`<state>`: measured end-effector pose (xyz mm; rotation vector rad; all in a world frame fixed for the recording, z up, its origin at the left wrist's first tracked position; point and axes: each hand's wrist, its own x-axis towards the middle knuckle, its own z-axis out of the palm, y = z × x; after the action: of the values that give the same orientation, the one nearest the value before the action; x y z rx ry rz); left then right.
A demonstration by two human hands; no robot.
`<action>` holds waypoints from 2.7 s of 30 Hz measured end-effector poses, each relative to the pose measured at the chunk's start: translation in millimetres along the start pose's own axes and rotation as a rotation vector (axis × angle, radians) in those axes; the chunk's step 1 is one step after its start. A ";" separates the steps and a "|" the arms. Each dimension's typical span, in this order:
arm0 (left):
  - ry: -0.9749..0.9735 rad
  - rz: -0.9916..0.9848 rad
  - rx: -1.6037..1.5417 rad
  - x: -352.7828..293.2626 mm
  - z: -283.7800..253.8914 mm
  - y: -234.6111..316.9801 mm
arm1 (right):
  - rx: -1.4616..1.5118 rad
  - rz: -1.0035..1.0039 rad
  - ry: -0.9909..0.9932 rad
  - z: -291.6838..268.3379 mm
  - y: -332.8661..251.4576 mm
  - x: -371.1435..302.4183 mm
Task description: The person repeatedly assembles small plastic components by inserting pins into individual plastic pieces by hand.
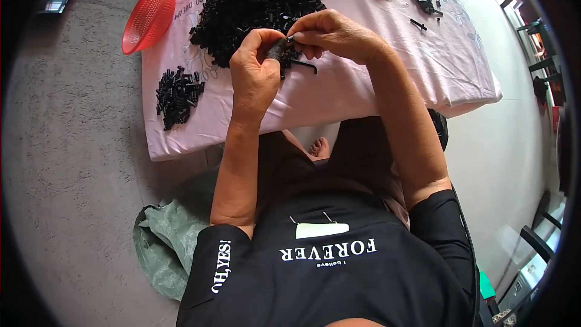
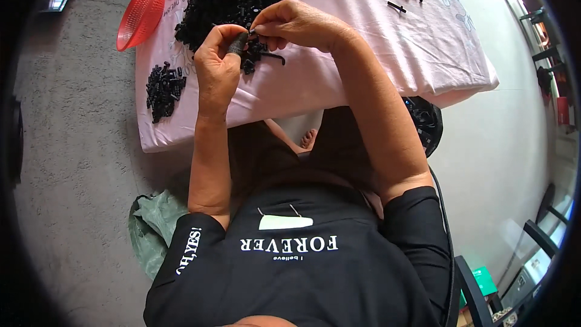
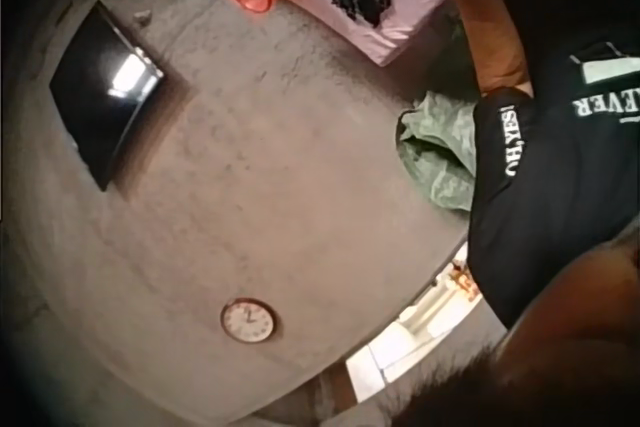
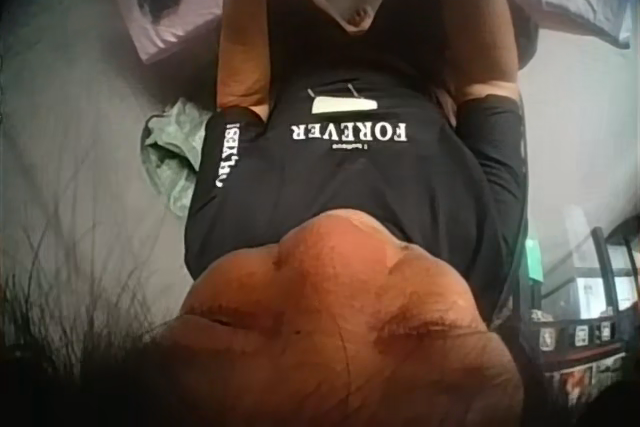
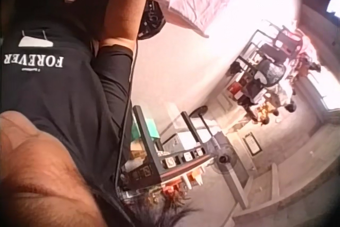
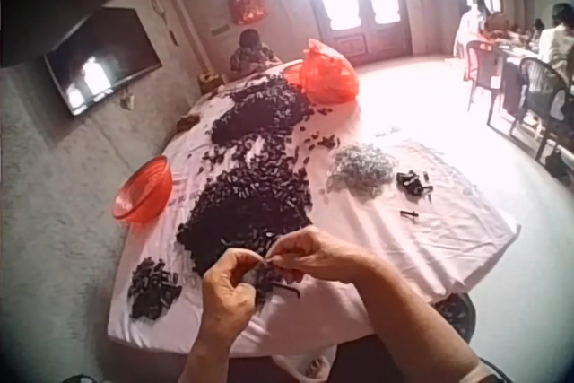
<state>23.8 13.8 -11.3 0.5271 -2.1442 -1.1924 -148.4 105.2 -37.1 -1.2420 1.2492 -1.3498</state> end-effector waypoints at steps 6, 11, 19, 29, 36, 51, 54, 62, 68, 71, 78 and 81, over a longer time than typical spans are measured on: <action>0.051 -0.033 -0.020 -0.5 -2.3 -4.8 | 0.060 -0.005 0.006 1.3 2.8 0.4; 0.038 -0.025 -0.076 -0.3 -4.8 -7.8 | 0.074 0.000 0.005 1.6 2.9 -0.5; 0.044 -0.002 -0.033 -4.3 0.0 1.8 | 0.069 0.012 -0.015 2.7 1.1 -0.3; 0.043 0.007 -0.042 -7.3 1.0 3.1 | 0.094 0.008 -0.020 3.1 1.9 -0.3; 0.048 0.036 -0.019 -7.5 1.2 1.0 | 0.080 0.012 -0.040 2.8 1.2 -0.8; 0.069 0.074 0.125 -11.4 14.4 -4.7 | 0.156 0.052 0.081 -0.8 12.4 4.2; 0.124 0.118 0.237 -9.9 19.5 -3.0 | 0.176 0.038 0.106 0.4 16.8 6.4; 0.181 0.061 0.365 -5.4 21.2 -4.1 | 0.148 0.044 0.104 1.8 14.8 7.3; 0.185 0.043 0.146 -8.3 13.5 -6.5 | 0.169 0.019 0.124 -1.0 15.8 7.0; 0.150 0.037 0.096 -10.5 7.1 -9.7 | 0.198 0.016 0.109 0.2 13.2 5.2; 0.127 -0.011 -0.003 -15.5 4.2 -7.3 | 0.168 0.035 0.015 0.4 6.0 0.7; 0.138 -0.024 -0.023 -16.6 3.5 -4.9 | 0.148 0.043 -0.008 0.4 5.3 1.0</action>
<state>33.6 23.4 -22.3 0.6087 -2.0107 -1.1578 -148.2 103.7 -42.3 -1.1102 1.1427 -1.3788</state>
